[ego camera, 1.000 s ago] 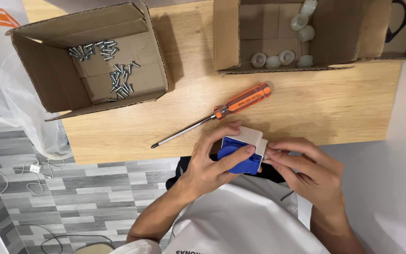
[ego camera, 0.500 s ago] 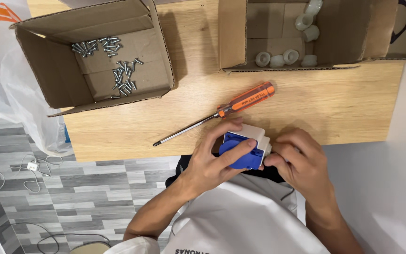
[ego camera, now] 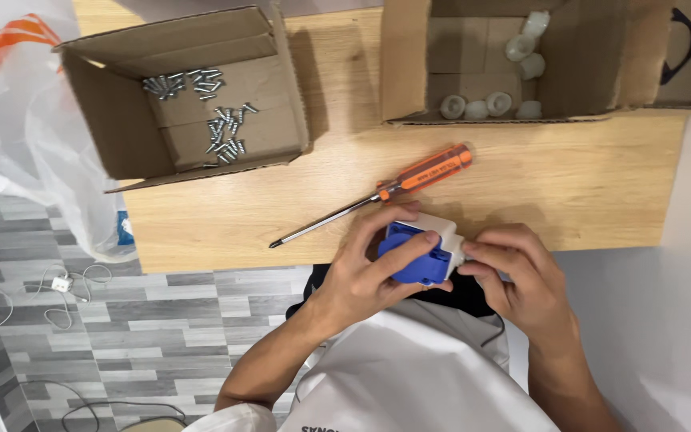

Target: The person assembles electrical components on a wooden table, using a screwdriver to secure screws into a blue plastic box. They handle various parts, including white plastic pieces and black components, and place them into cardboard boxes.

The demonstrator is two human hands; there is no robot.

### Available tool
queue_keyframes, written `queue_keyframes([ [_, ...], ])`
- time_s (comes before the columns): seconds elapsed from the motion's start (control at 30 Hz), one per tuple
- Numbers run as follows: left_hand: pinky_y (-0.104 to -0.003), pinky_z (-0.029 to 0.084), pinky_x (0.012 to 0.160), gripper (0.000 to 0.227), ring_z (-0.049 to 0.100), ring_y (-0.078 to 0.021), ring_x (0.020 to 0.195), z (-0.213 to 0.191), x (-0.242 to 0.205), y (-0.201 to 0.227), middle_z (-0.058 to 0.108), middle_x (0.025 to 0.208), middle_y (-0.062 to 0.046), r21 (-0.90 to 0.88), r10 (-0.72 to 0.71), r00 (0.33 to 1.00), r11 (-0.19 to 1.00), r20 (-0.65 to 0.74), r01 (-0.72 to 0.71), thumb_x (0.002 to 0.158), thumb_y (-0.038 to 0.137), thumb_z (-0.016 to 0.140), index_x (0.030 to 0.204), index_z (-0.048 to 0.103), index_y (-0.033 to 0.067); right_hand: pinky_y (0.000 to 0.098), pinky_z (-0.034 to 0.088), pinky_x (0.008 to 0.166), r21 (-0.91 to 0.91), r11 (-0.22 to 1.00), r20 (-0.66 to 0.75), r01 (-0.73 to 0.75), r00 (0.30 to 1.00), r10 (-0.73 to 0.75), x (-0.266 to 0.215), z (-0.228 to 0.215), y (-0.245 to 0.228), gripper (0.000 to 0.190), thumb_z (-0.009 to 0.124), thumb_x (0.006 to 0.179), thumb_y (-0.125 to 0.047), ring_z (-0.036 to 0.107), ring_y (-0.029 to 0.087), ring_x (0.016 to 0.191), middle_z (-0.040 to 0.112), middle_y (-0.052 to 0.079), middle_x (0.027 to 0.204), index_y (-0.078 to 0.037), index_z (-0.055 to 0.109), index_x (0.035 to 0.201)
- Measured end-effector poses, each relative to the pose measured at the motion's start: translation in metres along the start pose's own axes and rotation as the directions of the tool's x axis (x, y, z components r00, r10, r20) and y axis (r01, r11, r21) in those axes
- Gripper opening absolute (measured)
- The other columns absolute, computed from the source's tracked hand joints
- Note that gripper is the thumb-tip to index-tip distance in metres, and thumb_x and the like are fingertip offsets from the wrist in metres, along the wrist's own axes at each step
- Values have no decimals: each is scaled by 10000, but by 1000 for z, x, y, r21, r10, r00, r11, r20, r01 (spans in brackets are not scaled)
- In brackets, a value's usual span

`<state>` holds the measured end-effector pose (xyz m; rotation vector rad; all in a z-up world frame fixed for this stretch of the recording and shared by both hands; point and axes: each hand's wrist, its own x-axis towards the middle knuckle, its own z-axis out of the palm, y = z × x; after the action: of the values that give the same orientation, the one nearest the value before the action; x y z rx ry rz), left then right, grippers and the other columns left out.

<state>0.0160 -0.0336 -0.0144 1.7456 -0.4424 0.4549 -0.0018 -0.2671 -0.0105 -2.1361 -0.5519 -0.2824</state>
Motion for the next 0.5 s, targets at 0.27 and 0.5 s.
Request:
queue_keyframes([
  [0.27,-490,662,1103,430,779,-396,1197,3,-6,-1,699,1273,-214,34,41,998,999,-55,-39,926,305,882,1293,794,98,418,547,563,-245,966,82,88,994,-70,-10,22,9,366,426,1155,-333,603,321,680,534,133,920,-26,617,1098],
  [0.5,-511,601,1262,631,698,-412,1364,-19,-16,1,559,1464,-246,91,-12,982,996,186,-5,986,332,919,1489,618,99,451,442,758,-135,978,193,-162,963,186,3,18,-5,388,388,1169,-211,525,349,752,551,158,831,12,539,889],
])
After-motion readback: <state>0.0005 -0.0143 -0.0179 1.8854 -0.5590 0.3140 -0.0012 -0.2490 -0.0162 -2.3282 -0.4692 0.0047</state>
